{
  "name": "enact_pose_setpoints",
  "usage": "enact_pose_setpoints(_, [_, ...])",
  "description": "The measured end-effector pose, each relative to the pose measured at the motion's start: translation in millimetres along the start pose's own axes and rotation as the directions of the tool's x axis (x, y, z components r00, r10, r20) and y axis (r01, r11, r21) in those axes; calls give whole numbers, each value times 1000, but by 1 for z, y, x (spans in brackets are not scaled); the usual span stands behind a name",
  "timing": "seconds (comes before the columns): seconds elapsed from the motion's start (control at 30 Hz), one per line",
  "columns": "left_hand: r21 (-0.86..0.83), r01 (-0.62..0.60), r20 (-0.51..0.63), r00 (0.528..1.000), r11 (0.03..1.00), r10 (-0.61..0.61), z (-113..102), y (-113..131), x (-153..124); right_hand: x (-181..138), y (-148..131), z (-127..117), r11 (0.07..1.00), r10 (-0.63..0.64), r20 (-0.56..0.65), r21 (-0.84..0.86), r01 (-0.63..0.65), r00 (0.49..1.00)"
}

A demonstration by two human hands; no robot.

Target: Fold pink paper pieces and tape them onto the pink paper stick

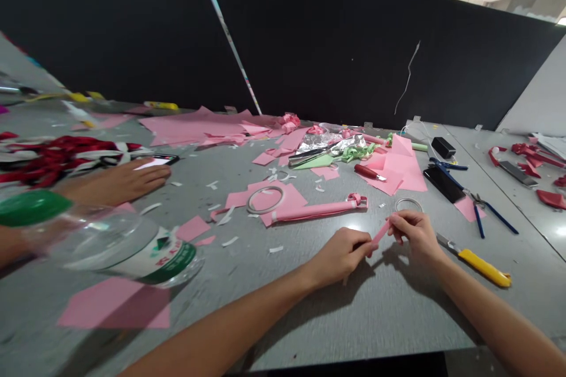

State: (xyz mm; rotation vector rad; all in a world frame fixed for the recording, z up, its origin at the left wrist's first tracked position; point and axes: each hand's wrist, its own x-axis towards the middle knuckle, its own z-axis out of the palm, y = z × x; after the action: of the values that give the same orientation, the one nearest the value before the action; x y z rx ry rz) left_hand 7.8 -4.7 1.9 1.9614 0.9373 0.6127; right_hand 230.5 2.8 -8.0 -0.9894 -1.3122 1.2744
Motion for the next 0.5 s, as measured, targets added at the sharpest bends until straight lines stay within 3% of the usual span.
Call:
enact_pose_setpoints(0.13, [149, -28, -74, 997, 988, 39, -4, -3, 1, 8, -5, -10, 998, -9, -76, -62, 5, 997])
enact_pose_setpoints(0.23, [358, -58, -48, 996, 932, 80, -3, -7, 0, 16, -10, -25, 936, -85, -187, -351, 14, 979])
enact_pose_setpoints(0.37, [538, -94, 22, 995, 837, 98, 1, -11, -3, 23, -7, -42, 647, -208, -139, -762, 29, 968])
enact_pose_setpoints(0.5, [584, -60, -59, 992, 810, 116, -2, -10, -4, 20, 1, -42, 331, -133, 18, -941, 62, 991])
